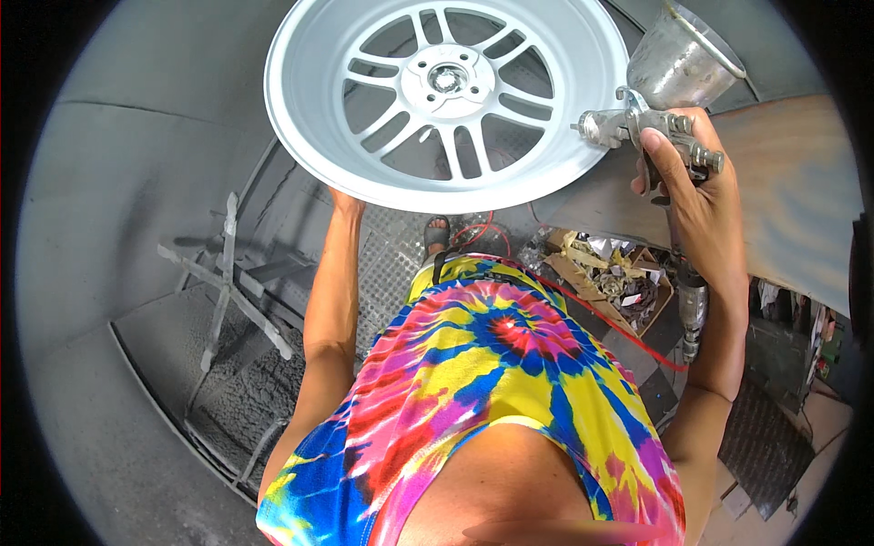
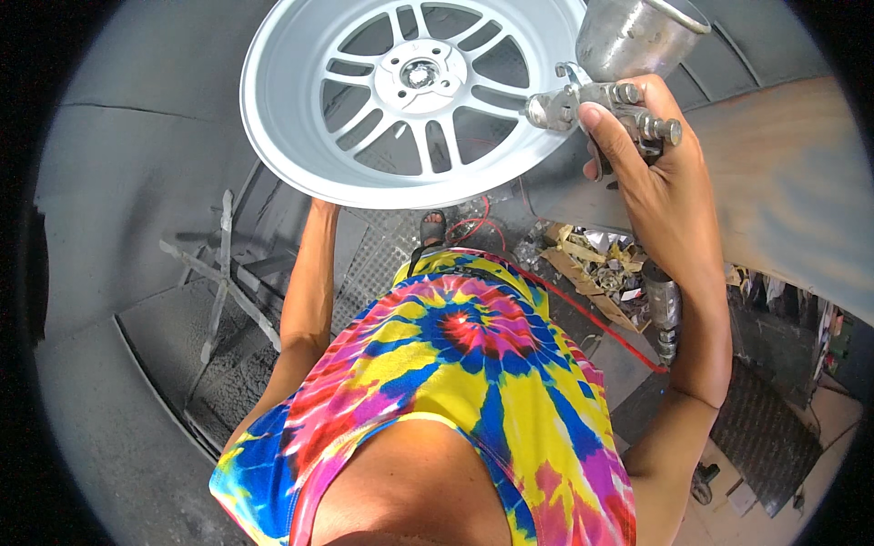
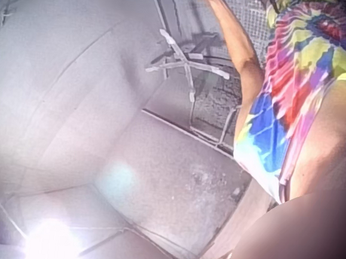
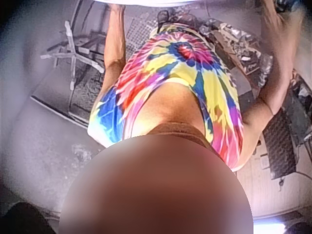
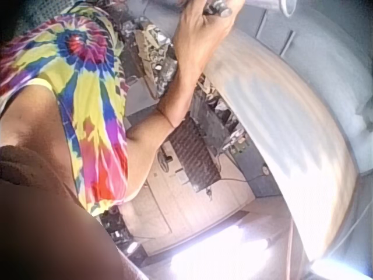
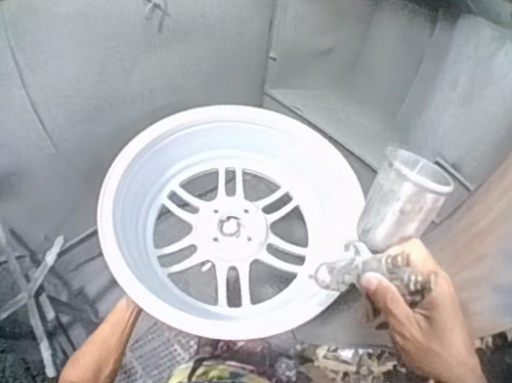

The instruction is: Refurbishing and spray painting a car wheel rim in a paint booth.

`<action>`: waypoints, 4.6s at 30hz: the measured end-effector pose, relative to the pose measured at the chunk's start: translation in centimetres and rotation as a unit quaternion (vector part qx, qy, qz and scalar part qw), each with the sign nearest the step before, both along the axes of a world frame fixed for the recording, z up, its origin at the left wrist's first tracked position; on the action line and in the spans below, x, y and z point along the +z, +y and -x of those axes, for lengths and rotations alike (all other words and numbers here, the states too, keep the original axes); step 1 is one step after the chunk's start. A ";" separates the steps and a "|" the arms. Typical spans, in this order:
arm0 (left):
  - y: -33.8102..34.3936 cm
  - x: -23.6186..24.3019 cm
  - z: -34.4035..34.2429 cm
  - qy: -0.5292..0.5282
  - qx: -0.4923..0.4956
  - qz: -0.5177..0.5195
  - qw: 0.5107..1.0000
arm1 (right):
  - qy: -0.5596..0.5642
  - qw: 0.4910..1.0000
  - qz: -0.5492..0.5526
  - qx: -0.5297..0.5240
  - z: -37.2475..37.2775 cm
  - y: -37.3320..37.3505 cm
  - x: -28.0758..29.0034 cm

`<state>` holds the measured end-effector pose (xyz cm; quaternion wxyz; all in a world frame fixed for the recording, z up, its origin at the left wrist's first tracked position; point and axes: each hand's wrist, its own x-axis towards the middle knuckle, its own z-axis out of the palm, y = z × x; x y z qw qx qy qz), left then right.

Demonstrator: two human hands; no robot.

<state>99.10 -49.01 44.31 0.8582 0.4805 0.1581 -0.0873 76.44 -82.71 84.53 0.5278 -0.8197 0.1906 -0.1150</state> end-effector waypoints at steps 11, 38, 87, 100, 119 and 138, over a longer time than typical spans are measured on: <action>-2.3 0.3 3.9 -0.052 0.025 -0.080 0.995 | -0.008 0.993 0.106 -0.050 -0.7 -0.2 1.2; -5.8 5.9 9.7 -0.090 0.066 -0.197 0.974 | -0.063 0.983 0.161 -0.066 -6.7 -2.8 -0.4; -5.9 6.7 11.2 0.056 -0.048 -0.113 0.991 | -0.041 0.984 0.166 -0.057 -7.2 -2.5 -0.3; -6.0 6.6 9.6 0.006 -0.077 -0.167 0.983 | -0.065 0.982 0.171 -0.043 -8.2 -2.8 0.2; -5.2 7.6 8.0 0.022 -0.019 -0.158 0.987 | -0.054 0.989 0.133 -0.035 -7.4 -2.5 0.0; -3.1 3.5 4.3 -0.038 -0.029 -0.210 0.977 | -0.063 0.988 0.139 -0.027 -6.6 -2.2 0.2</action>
